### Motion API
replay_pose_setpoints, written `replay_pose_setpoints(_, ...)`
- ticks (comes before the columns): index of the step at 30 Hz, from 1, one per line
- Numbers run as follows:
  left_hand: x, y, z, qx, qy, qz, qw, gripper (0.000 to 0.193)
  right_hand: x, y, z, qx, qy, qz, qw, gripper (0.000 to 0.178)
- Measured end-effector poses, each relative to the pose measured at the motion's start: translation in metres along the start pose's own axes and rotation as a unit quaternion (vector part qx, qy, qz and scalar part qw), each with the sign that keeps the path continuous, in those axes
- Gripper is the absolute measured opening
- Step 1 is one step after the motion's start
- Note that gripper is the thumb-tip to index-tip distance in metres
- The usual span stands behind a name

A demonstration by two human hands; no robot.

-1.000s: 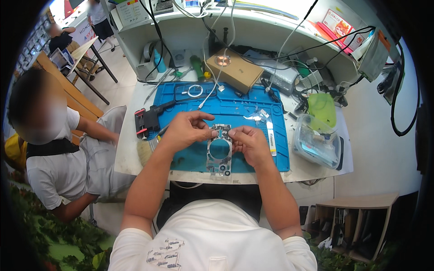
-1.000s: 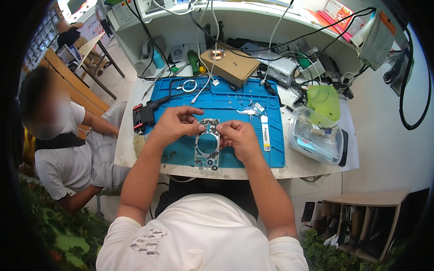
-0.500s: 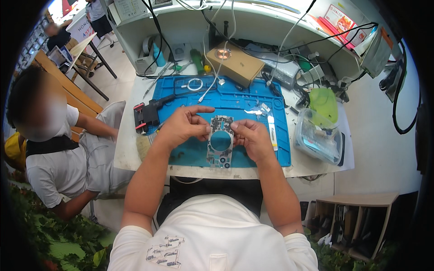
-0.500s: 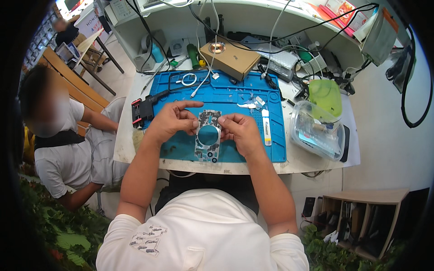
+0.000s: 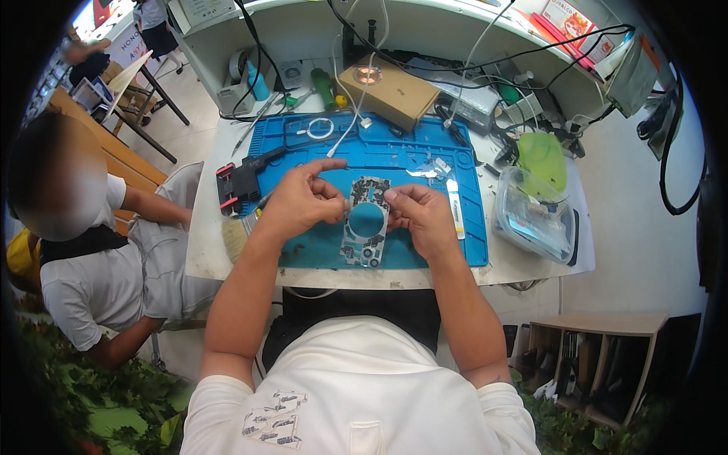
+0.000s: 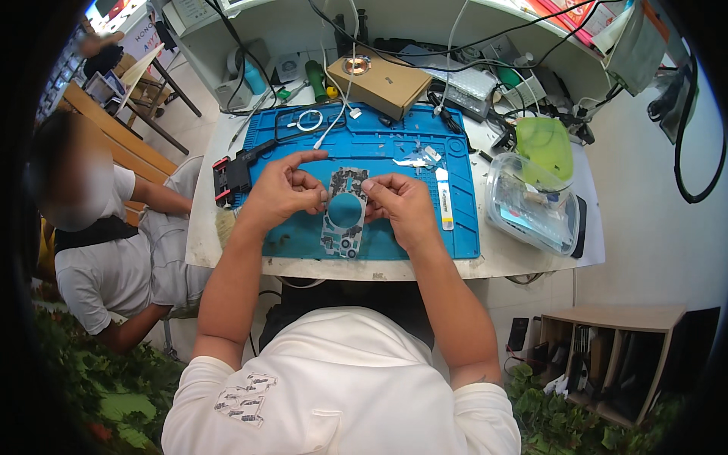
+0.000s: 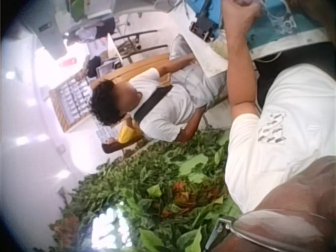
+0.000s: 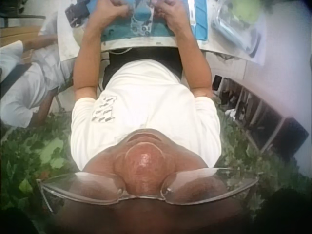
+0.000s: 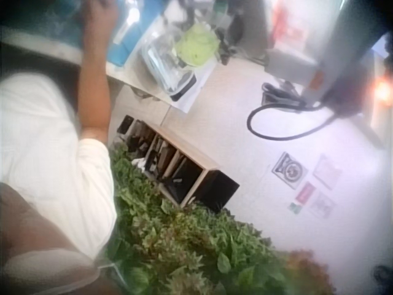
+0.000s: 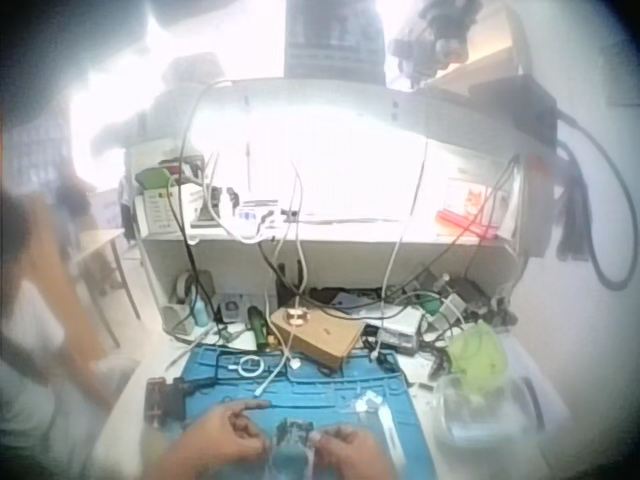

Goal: The person uses a precision probe to manipulate small components on a mobile phone internal frame. They then handle a motherboard alongside the frame.

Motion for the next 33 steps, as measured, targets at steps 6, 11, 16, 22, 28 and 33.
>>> replay_pose_setpoints(6,0.003,-0.003,0.002,-0.010,-0.003,0.011,1.000,0.079,-0.003,-0.002,0.003,-0.005,-0.009,-0.022,1.000,0.025)
replay_pose_setpoints(11,0.001,0.001,0.005,0.044,0.018,0.028,0.998,0.073,-0.003,0.001,0.004,0.009,-0.005,-0.015,1.000,0.025)
replay_pose_setpoints(16,-0.001,0.006,-0.003,0.041,0.054,0.019,0.998,0.064,-0.004,0.000,0.004,0.028,0.020,-0.029,0.999,0.024)
replay_pose_setpoints(22,-0.019,-0.010,0.001,-0.001,0.004,0.017,1.000,0.071,-0.003,-0.008,0.001,0.065,0.044,-0.056,0.995,0.026)
replay_pose_setpoints(28,-0.024,-0.022,0.014,-0.092,-0.055,-0.011,0.994,0.081,-0.006,-0.012,0.009,0.074,0.052,-0.063,0.994,0.032)
replay_pose_setpoints(33,-0.021,-0.018,0.015,-0.138,-0.040,-0.006,0.990,0.078,-0.021,0.000,0.029,0.061,-0.109,0.078,0.989,0.047)
Point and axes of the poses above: each hand's wrist, its own x-axis towards the middle knuckle, its own z-axis out of the palm, y = z × x, the point moved 4 cm from there along x, towards the middle knuckle, and after that the axes turned 10 degrees about -x, right-handed, at the moved point
